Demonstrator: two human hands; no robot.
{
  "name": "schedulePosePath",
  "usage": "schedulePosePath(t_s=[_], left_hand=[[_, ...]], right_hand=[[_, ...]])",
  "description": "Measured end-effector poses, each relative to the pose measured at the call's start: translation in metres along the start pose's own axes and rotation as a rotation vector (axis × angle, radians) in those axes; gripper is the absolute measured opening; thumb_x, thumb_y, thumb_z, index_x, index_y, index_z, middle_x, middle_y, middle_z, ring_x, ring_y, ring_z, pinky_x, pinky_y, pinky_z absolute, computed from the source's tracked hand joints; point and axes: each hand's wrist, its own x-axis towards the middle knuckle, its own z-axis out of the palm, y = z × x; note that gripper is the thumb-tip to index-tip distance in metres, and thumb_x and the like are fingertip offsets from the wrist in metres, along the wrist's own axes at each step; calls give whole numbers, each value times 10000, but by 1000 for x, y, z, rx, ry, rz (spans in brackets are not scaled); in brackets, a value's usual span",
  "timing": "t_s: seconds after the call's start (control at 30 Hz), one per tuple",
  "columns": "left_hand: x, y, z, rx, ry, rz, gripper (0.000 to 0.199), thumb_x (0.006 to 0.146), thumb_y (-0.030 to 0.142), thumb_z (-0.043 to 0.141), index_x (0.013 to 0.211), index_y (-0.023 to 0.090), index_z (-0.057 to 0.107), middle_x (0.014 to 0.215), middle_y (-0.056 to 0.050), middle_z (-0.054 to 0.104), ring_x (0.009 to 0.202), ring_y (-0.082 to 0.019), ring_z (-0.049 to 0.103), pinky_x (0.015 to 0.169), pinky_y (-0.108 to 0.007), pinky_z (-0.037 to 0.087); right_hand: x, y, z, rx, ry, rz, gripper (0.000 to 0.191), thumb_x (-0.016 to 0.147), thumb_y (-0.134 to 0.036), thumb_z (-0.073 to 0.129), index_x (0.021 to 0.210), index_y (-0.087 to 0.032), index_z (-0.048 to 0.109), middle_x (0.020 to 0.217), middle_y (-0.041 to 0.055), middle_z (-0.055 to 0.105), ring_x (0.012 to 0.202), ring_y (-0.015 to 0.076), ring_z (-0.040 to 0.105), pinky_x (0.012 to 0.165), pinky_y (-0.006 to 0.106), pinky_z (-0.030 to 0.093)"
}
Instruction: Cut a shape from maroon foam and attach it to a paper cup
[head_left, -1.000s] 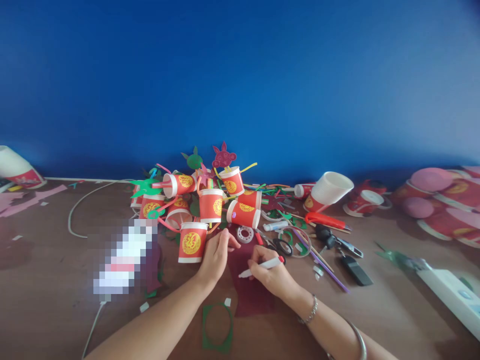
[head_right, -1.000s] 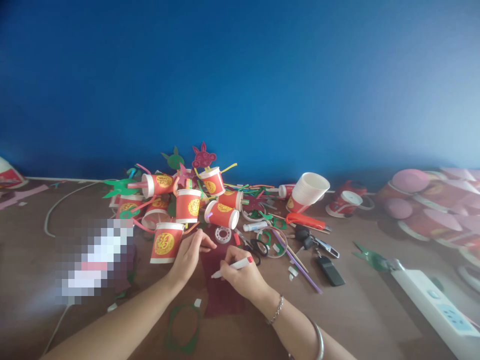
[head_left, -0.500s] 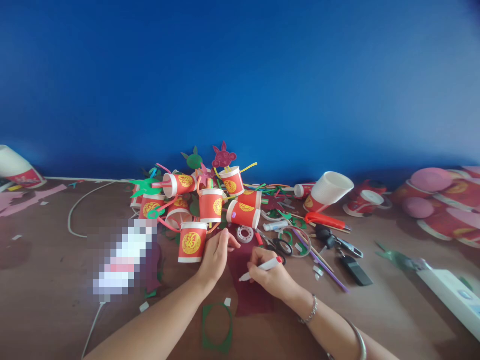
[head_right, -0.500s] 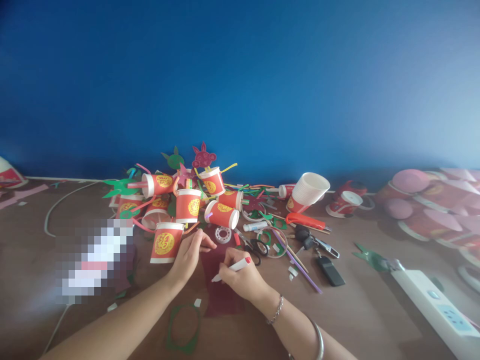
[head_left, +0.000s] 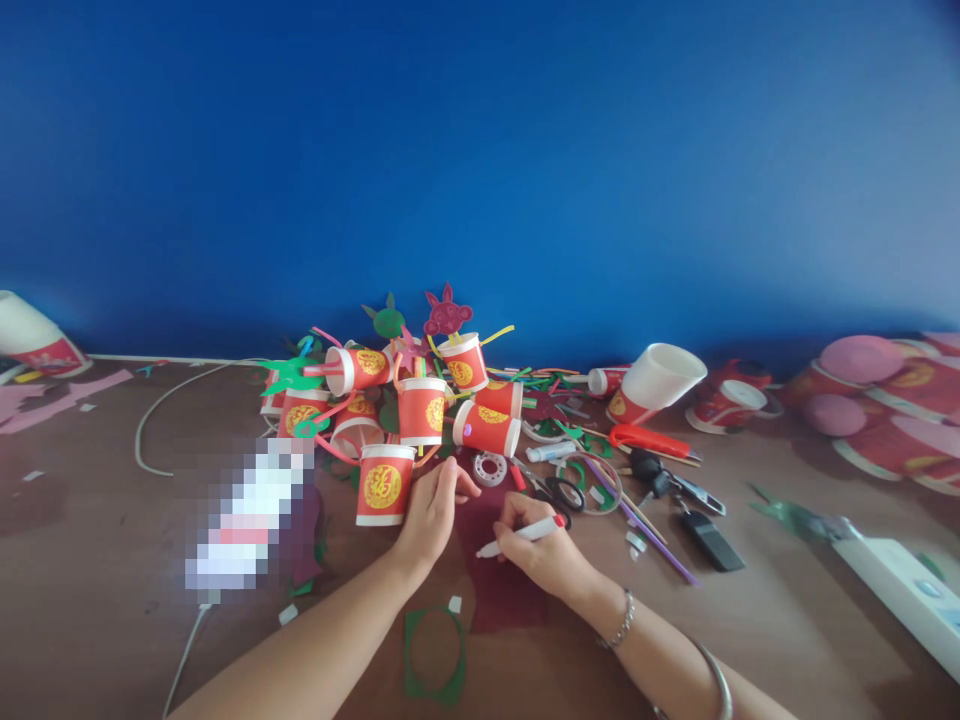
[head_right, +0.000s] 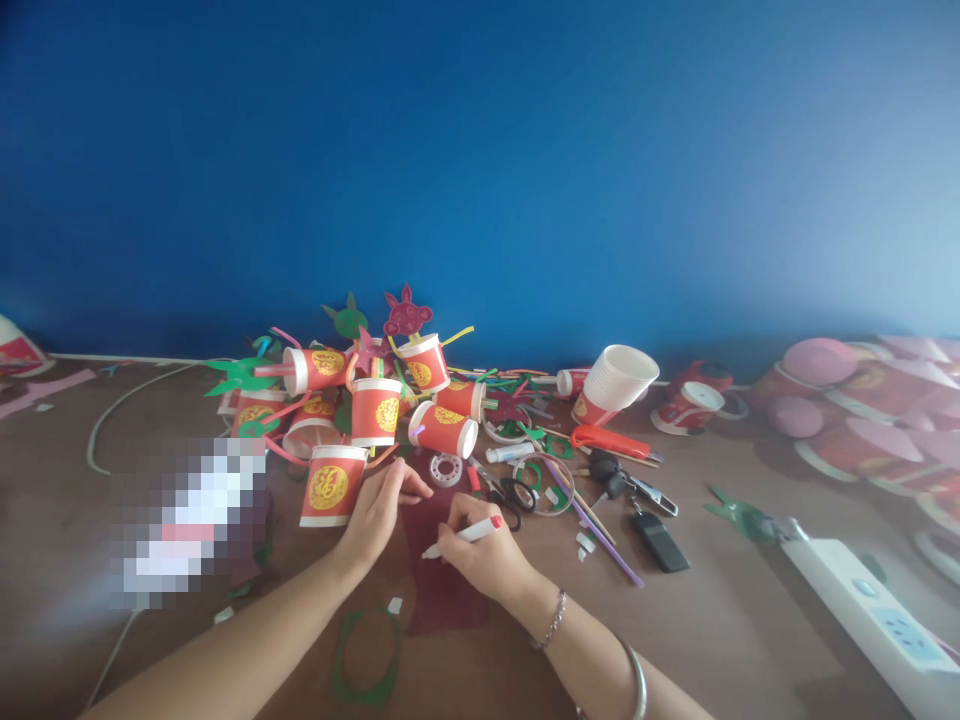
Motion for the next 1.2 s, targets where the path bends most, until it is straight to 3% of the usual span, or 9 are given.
schedulePosePath(t_s=[0.27, 0.53, 0.93, 1.2], left_hand=[[0, -1, 0, -4, 3, 0, 521, 916, 462, 306, 638, 160, 627, 696, -63, 681, 721, -190, 644, 666, -306, 538], [0, 0, 0, 1, 2, 3, 518, 919, 452, 305, 637, 159, 625, 699, -64, 678, 727, -187, 639, 671, -300, 535], [1, -1, 0, 4, -5, -1, 518, 914, 459, 301, 637, 165, 625, 694, -61, 677, 724, -186, 637, 667, -298, 532], [0, 0, -1, 1, 1, 1, 515, 920, 446, 306, 638, 158, 628, 699, -62, 681, 723, -184, 641, 671, -297, 532]], right_hand=[[0, -3, -1, 65, 13, 23, 192, 768, -203, 513, 593, -202, 433, 522, -26, 593, 490, 119, 561, 463, 199, 383], [0, -6, -1, -17, 40, 13, 180, 764, -205, 533, 600, -192, 460, 541, -18, 599, 485, 102, 492, 454, 199, 353], [0, 1, 0, 23, -16, 15, 201, 718, -146, 507, 561, -208, 396, 461, -47, 541, 428, 105, 510, 417, 192, 346], [0, -7, -2, 25, 28, 16, 193, 783, -225, 529, 606, -192, 457, 543, -5, 620, 490, 115, 531, 469, 201, 369]])
